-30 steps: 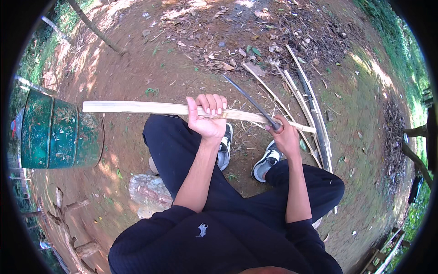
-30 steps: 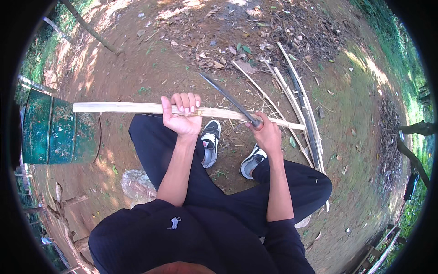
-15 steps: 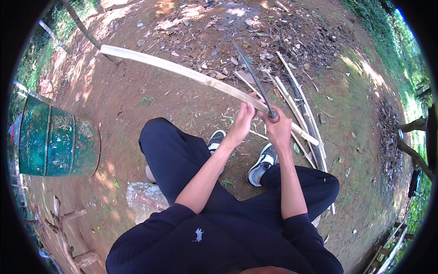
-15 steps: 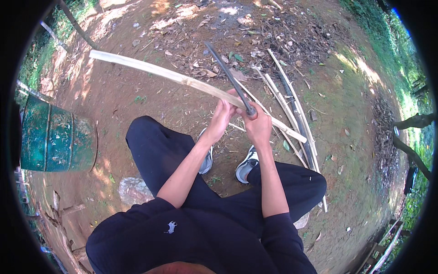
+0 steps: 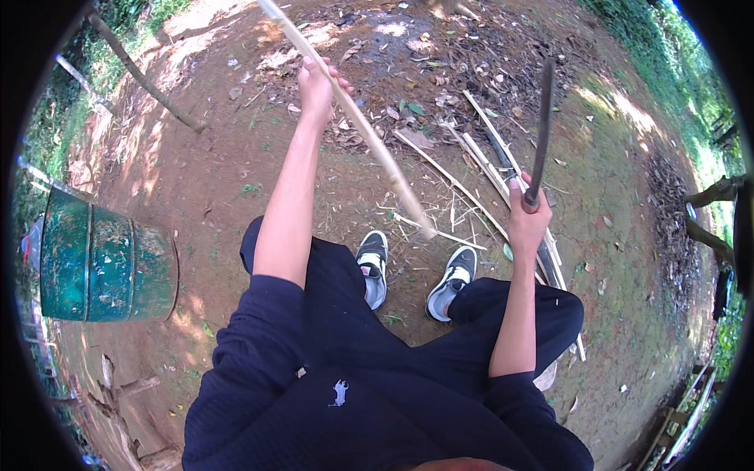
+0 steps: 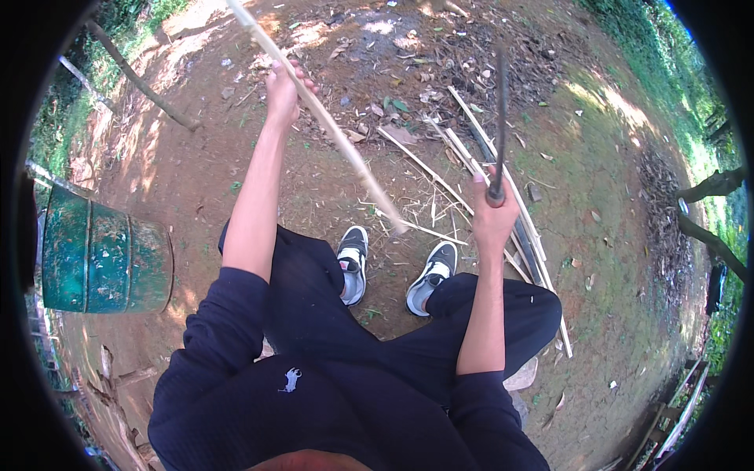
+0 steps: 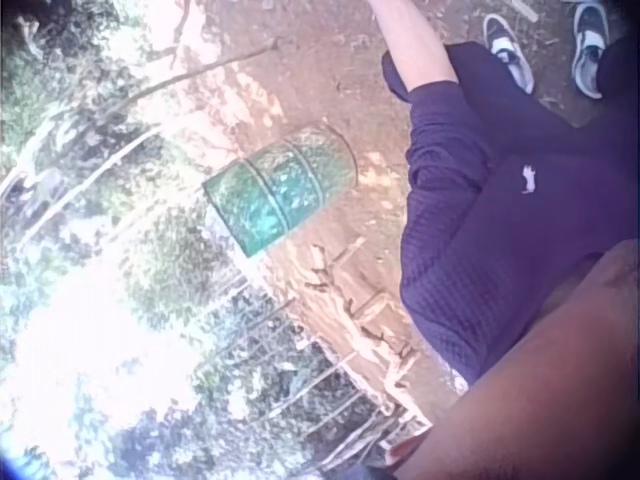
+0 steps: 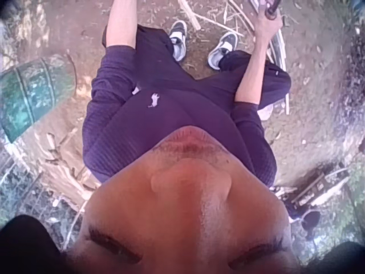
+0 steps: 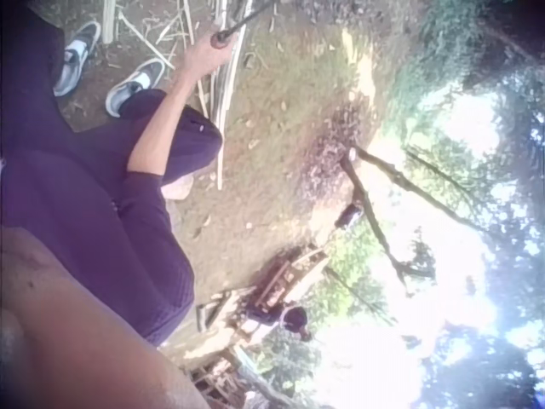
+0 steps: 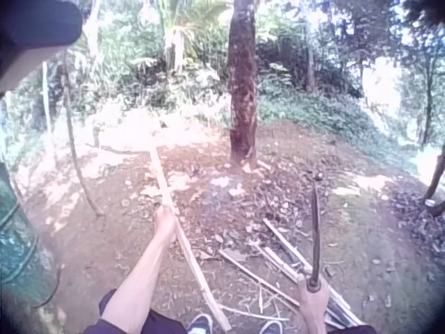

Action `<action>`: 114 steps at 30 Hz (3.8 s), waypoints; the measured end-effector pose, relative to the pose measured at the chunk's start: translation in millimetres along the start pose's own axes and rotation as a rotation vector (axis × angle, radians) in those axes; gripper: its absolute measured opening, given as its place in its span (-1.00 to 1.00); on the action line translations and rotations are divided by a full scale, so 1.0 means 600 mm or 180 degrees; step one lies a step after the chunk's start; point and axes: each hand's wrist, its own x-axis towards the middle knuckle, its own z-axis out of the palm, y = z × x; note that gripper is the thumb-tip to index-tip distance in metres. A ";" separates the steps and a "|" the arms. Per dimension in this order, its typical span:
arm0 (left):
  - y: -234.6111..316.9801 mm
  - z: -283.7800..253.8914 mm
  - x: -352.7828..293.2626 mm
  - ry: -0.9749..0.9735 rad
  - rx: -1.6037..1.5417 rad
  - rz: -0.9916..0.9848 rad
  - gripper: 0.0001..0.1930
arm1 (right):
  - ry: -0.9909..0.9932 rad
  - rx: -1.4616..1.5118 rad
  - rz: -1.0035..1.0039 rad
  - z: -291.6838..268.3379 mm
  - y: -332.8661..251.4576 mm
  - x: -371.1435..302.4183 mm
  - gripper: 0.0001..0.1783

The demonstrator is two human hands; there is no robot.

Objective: The person shaves a long piece of bamboo using a knife, pulling the blade toward them to remove thin strips.

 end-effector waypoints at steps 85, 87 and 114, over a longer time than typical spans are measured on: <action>-0.158 0.010 -0.409 0.0374 -0.1206 0.0240 -0.53 | -0.1782 -0.1315 0.1260 0.183 0.174 -0.278 -0.77; -0.157 -0.012 -0.398 0.0570 -0.1253 0.0149 -0.53 | -0.1938 -0.1362 0.1419 0.192 0.155 -0.276 -0.75; -0.158 0.018 -0.405 0.0128 -0.1216 0.0414 -0.56 | -0.1973 -0.1171 0.1295 0.186 0.126 -0.256 -0.75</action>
